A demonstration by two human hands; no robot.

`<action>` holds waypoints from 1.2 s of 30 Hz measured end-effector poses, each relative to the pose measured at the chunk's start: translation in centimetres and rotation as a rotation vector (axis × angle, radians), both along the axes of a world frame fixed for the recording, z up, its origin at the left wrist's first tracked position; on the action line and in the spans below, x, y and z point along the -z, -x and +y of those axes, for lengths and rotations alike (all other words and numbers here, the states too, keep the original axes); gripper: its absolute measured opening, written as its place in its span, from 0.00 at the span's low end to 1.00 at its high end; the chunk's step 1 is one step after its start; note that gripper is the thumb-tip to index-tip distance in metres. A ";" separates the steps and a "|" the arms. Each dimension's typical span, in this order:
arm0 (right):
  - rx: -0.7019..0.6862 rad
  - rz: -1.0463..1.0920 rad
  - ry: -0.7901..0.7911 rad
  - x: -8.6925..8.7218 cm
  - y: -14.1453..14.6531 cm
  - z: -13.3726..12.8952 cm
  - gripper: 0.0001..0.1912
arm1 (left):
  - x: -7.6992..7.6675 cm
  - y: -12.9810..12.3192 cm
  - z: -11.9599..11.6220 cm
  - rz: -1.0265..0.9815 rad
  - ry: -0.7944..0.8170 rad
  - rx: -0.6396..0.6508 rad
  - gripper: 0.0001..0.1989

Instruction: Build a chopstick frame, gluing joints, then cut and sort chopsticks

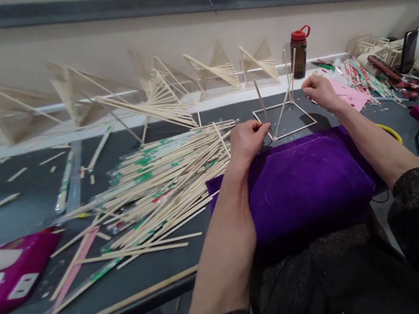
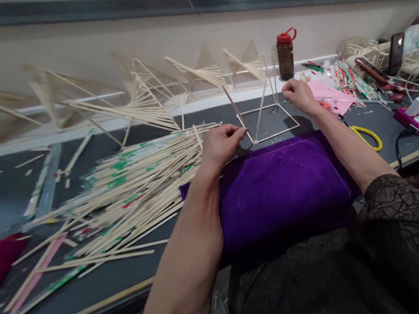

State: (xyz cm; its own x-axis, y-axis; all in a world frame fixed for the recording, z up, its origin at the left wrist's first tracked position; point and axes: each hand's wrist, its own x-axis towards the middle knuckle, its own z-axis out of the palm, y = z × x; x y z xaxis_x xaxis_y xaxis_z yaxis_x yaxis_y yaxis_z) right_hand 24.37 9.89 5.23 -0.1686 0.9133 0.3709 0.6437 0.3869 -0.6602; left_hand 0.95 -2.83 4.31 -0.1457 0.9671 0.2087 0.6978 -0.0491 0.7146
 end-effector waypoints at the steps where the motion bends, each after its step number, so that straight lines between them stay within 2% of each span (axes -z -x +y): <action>1: -0.045 0.003 0.026 0.2 0.2 -0.3 0.06 | 0.0 0.0 0.0 0.011 0.001 0.000 0.13; 4: -0.132 -0.031 0.044 0.6 1.2 -1.1 0.05 | 0.0 0.1 0.0 0.040 0.016 -0.011 0.13; 10: -0.149 -0.034 0.006 0.3 2.0 -1.7 0.07 | 0.4 0.0 0.3 0.087 0.067 -0.025 0.09; 14: -0.139 -0.007 0.007 -0.3 1.3 -1.4 0.05 | 1.0 -0.4 0.6 0.109 0.116 0.009 0.17; 17: -0.118 0.045 0.025 -1.1 0.5 -1.3 0.03 | 1.5 -0.8 0.9 0.166 0.153 0.036 0.19; 23: -0.031 0.345 0.051 -3.7 -0.7 0.2 0.03 | 2.0 -1.0 1.3 0.257 0.156 0.053 0.10; 26: -0.012 0.458 0.025 -5.2 -1.0 1.3 0.04 | 2.1 -1.0 1.3 0.278 0.156 0.061 0.09; 32: -0.001 0.505 -0.075 -8.1 -1.3 2.9 0.04 | 2.1 -1.0 1.3 0.278 0.144 0.037 0.08; 36: 0.059 0.488 -0.185 -10.0 -2.1 3.8 0.04 | 2.1 -1.0 1.3 0.274 0.138 0.035 0.08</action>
